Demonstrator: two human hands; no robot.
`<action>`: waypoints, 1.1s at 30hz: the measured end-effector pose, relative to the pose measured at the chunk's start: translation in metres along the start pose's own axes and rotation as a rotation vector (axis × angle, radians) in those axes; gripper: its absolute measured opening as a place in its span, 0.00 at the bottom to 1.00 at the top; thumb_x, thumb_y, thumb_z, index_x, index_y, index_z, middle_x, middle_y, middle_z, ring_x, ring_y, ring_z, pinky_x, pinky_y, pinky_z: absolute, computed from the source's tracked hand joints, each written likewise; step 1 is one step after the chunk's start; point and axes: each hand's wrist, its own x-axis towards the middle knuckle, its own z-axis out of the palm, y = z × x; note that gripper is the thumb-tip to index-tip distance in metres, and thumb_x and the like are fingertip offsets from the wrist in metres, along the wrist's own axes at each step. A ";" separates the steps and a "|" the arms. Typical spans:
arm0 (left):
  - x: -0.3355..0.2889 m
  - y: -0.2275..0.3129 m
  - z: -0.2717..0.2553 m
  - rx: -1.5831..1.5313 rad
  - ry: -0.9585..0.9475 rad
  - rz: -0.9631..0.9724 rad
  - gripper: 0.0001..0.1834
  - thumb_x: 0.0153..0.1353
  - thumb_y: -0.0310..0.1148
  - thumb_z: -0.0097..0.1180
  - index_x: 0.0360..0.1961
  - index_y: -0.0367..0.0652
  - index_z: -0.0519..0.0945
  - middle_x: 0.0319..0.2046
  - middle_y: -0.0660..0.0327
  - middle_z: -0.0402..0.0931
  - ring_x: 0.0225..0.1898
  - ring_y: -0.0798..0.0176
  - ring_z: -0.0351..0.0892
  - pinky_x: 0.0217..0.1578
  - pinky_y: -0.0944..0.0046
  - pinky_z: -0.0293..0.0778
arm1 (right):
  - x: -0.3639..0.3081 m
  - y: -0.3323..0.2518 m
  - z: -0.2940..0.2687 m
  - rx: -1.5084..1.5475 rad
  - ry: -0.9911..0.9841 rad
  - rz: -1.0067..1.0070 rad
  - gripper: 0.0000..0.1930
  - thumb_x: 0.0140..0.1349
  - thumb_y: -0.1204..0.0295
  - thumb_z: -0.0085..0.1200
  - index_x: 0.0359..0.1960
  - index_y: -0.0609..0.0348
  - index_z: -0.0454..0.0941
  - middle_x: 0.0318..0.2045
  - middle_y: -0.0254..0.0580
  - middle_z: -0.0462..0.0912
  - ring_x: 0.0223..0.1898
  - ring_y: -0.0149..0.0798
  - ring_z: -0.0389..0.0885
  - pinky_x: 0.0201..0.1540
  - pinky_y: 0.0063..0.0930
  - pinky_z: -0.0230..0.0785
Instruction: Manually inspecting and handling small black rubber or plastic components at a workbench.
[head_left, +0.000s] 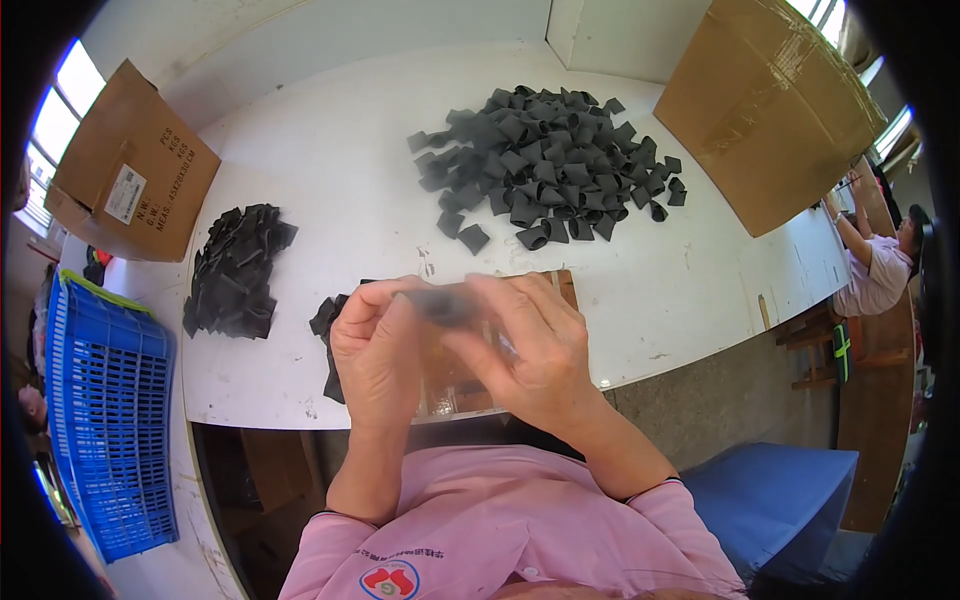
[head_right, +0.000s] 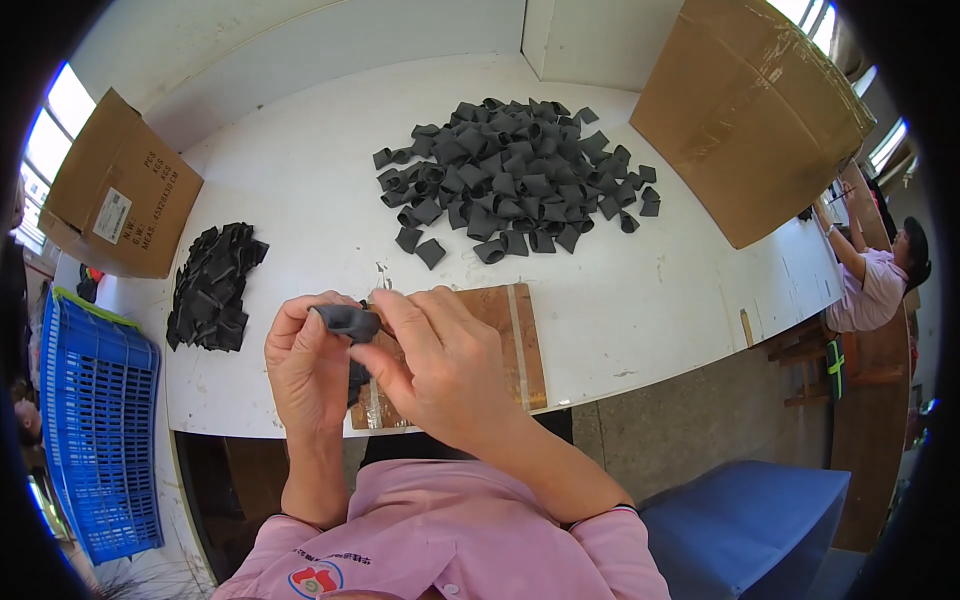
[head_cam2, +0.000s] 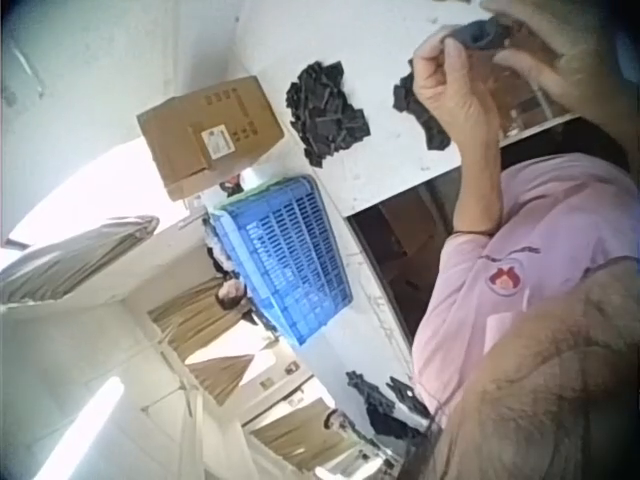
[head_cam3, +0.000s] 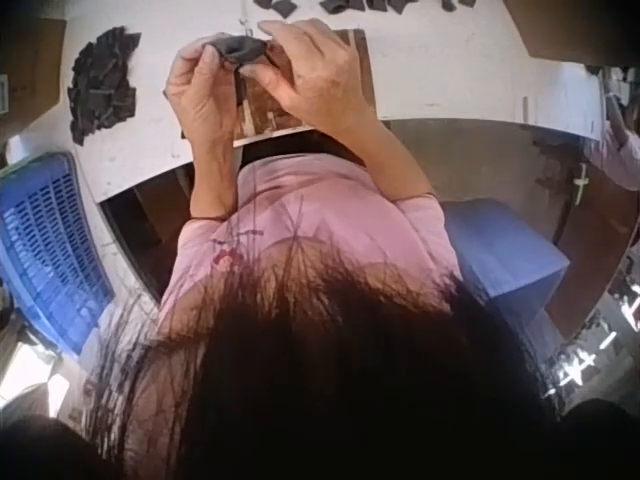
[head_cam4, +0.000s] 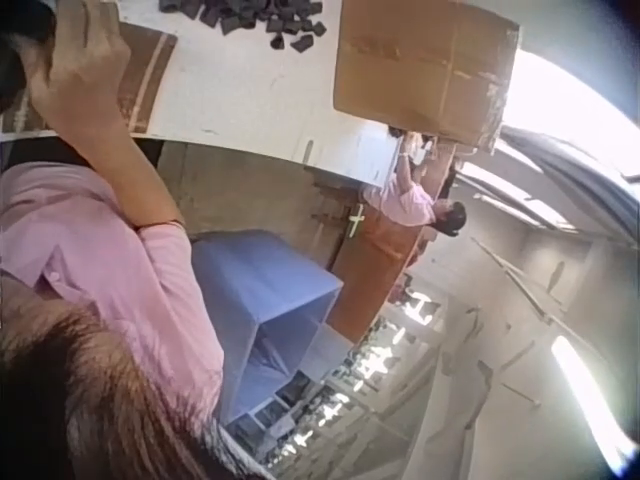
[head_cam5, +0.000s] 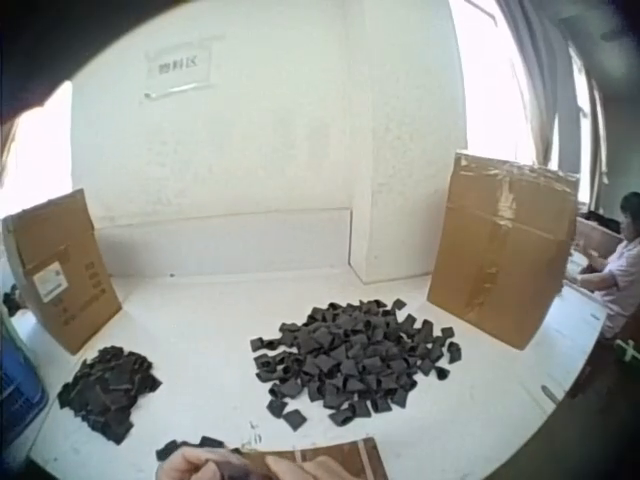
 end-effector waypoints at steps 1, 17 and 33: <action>-0.001 0.001 0.001 0.053 0.007 -0.006 0.05 0.56 0.26 0.50 0.32 0.34 0.73 0.31 0.53 0.73 0.35 0.62 0.71 0.41 0.65 0.66 | 0.001 -0.002 -0.001 0.052 0.026 0.015 0.11 0.41 0.75 0.59 0.27 0.64 0.73 0.21 0.36 0.70 0.23 0.36 0.70 0.21 0.26 0.63; -0.004 -0.002 -0.007 0.049 -0.069 0.026 0.05 0.53 0.26 0.53 0.26 0.36 0.72 0.30 0.55 0.72 0.36 0.64 0.69 0.42 0.65 0.64 | 0.002 0.015 0.001 -0.048 -0.134 -0.130 0.06 0.41 0.76 0.56 0.19 0.58 0.70 0.15 0.34 0.65 0.18 0.34 0.65 0.18 0.24 0.59; -0.020 0.067 0.014 0.405 -0.331 0.756 0.15 0.54 0.36 0.49 0.41 0.39 0.72 0.36 0.53 0.70 0.37 0.56 0.65 0.34 0.59 0.63 | 0.025 0.008 -0.017 0.544 -0.209 0.389 0.09 0.58 0.72 0.46 0.23 0.65 0.69 0.13 0.39 0.70 0.16 0.31 0.70 0.18 0.19 0.59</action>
